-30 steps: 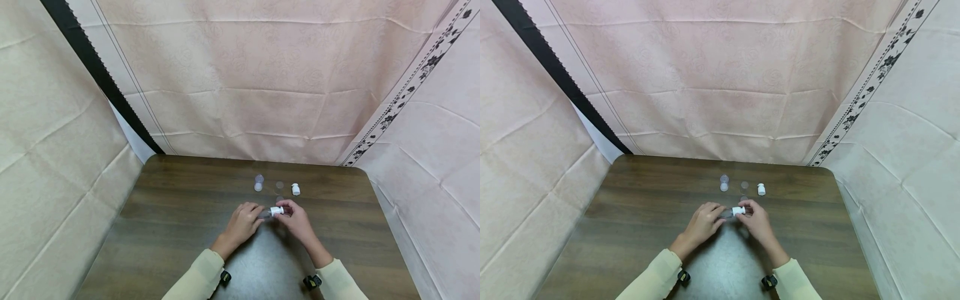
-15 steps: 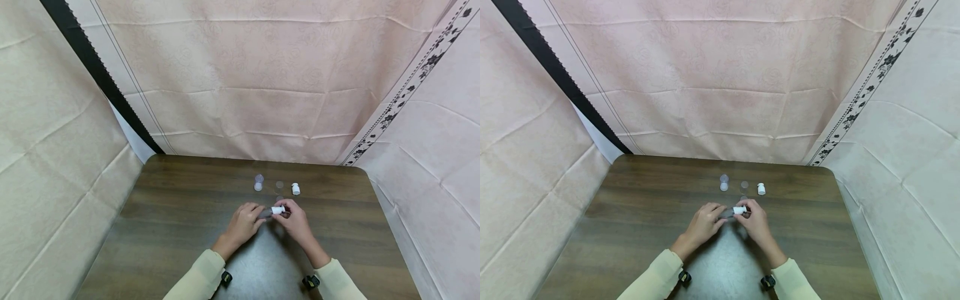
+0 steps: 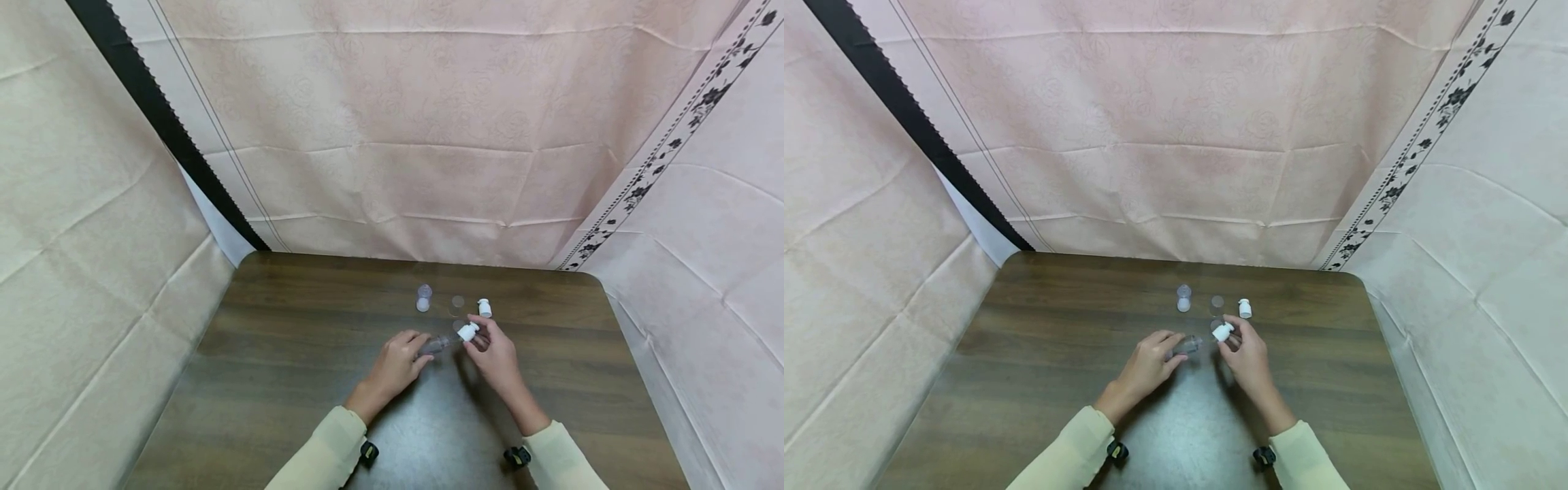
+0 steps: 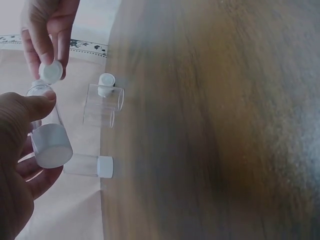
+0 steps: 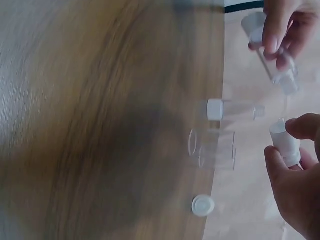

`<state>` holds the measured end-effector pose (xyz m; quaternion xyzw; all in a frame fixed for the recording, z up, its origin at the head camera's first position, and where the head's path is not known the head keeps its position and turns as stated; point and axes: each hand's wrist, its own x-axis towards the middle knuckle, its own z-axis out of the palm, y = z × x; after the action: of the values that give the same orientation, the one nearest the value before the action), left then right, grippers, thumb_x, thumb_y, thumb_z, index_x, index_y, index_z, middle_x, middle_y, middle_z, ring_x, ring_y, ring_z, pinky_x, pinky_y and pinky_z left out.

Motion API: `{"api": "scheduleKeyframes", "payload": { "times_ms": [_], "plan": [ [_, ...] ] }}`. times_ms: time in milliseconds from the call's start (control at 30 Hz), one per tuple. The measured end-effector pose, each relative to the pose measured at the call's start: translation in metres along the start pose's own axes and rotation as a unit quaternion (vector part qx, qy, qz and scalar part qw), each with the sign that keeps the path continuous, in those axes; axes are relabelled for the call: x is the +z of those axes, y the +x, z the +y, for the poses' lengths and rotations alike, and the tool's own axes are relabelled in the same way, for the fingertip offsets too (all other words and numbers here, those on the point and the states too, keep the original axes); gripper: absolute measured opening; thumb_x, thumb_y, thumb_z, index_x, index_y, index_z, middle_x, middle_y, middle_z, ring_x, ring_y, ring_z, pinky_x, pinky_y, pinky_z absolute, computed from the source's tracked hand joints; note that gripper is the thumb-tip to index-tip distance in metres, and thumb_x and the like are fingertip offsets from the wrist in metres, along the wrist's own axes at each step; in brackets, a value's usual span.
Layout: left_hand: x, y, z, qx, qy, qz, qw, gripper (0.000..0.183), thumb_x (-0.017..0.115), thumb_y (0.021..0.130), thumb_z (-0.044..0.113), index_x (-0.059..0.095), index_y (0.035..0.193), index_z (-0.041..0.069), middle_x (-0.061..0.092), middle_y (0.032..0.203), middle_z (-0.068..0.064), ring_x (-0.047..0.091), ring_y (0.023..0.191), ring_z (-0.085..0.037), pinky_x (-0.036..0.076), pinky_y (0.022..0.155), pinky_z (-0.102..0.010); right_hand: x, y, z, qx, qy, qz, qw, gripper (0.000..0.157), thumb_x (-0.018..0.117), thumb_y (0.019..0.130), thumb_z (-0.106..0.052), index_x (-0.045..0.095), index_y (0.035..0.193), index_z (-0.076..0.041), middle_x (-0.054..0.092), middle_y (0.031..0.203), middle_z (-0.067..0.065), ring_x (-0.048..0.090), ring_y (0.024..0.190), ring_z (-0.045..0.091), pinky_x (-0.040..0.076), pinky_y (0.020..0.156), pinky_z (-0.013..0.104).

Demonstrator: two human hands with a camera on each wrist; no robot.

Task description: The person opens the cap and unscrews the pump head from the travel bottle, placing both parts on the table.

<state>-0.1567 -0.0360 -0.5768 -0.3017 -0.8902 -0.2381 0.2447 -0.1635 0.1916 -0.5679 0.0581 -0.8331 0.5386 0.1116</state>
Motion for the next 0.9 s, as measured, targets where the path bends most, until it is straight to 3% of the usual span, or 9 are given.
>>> {"api": "scheduleKeyframes", "payload": {
  "times_ms": [100, 200, 300, 400, 600, 700, 900],
  "plan": [
    [-0.001, 0.0, -0.001, -0.001, -0.006, 0.004, 1.0, 0.04, 0.091, 0.08, 0.021, 0.075, 0.114, 0.006, 0.073, 0.103, -0.007, 0.072, 0.092, -0.019, 0.061, 0.078, -0.031, -0.007, 0.003, 0.007, -0.037, -0.025, 0.001, 0.999, 0.052, 0.078, 0.076, 0.02, 0.065, 0.125, 0.008, 0.064, 0.124, 0.027, 0.071, 0.105, 0.042, 0.06, 0.088, 0.03],
    [-0.001, -0.001, -0.003, -0.004, -0.01, 0.003, 0.9999, 0.041, 0.09, 0.081, 0.021, 0.075, 0.116, 0.005, 0.073, 0.104, -0.008, 0.072, 0.093, -0.02, 0.061, 0.078, -0.032, -0.015, 0.006, 0.017, -0.073, -0.043, -0.006, 0.996, 0.05, 0.078, 0.075, 0.019, 0.066, 0.123, 0.009, 0.063, 0.122, 0.026, 0.07, 0.102, 0.04, 0.059, 0.086, 0.023],
    [-0.002, -0.002, -0.005, -0.005, -0.014, 0.002, 0.9999, 0.041, 0.09, 0.081, 0.02, 0.075, 0.116, 0.005, 0.073, 0.104, -0.008, 0.072, 0.092, -0.019, 0.061, 0.077, -0.031, -0.021, 0.01, 0.027, -0.094, -0.053, -0.021, 0.994, 0.049, 0.076, 0.074, 0.02, 0.065, 0.121, 0.009, 0.065, 0.115, 0.026, 0.071, 0.097, 0.035, 0.057, 0.083, 0.014],
    [-0.003, -0.002, -0.006, -0.006, -0.011, 0.003, 0.9999, 0.041, 0.089, 0.082, 0.02, 0.075, 0.117, 0.005, 0.073, 0.104, -0.007, 0.072, 0.092, -0.019, 0.061, 0.077, -0.03, -0.027, 0.014, 0.035, -0.1, -0.07, -0.051, 0.991, 0.048, 0.075, 0.075, 0.02, 0.064, 0.121, 0.01, 0.066, 0.112, 0.026, 0.072, 0.097, 0.035, 0.058, 0.082, 0.018],
    [-0.006, -0.002, -0.007, -0.018, -0.018, -0.006, 0.9997, 0.04, 0.088, 0.084, 0.02, 0.074, 0.118, 0.004, 0.074, 0.106, -0.007, 0.072, 0.096, -0.019, 0.061, 0.08, -0.03, -0.036, 0.025, 0.049, -0.075, -0.094, -0.105, 0.987, 0.046, 0.074, 0.079, 0.019, 0.064, 0.123, 0.011, 0.067, 0.117, 0.027, 0.071, 0.103, 0.044, 0.061, 0.086, 0.042],
    [-0.006, -0.001, -0.007, -0.023, -0.023, -0.011, 0.9994, 0.04, 0.087, 0.084, 0.019, 0.074, 0.118, 0.003, 0.074, 0.107, -0.008, 0.072, 0.096, -0.02, 0.061, 0.081, -0.031, -0.04, 0.032, 0.054, -0.041, -0.115, -0.133, 0.984, 0.044, 0.074, 0.082, 0.015, 0.065, 0.125, 0.009, 0.066, 0.121, 0.026, 0.071, 0.105, 0.042, 0.06, 0.088, 0.044],
    [-0.006, -0.002, -0.008, -0.023, -0.027, -0.002, 0.9994, 0.04, 0.088, 0.082, 0.017, 0.074, 0.117, 0.002, 0.074, 0.107, -0.008, 0.072, 0.096, -0.02, 0.061, 0.081, -0.032, -0.051, 0.041, 0.056, 0.003, -0.185, -0.185, 0.965, 0.043, 0.075, 0.086, 0.006, 0.065, 0.128, 0.007, 0.064, 0.126, 0.027, 0.071, 0.108, 0.039, 0.06, 0.088, 0.047]
  ]
}}
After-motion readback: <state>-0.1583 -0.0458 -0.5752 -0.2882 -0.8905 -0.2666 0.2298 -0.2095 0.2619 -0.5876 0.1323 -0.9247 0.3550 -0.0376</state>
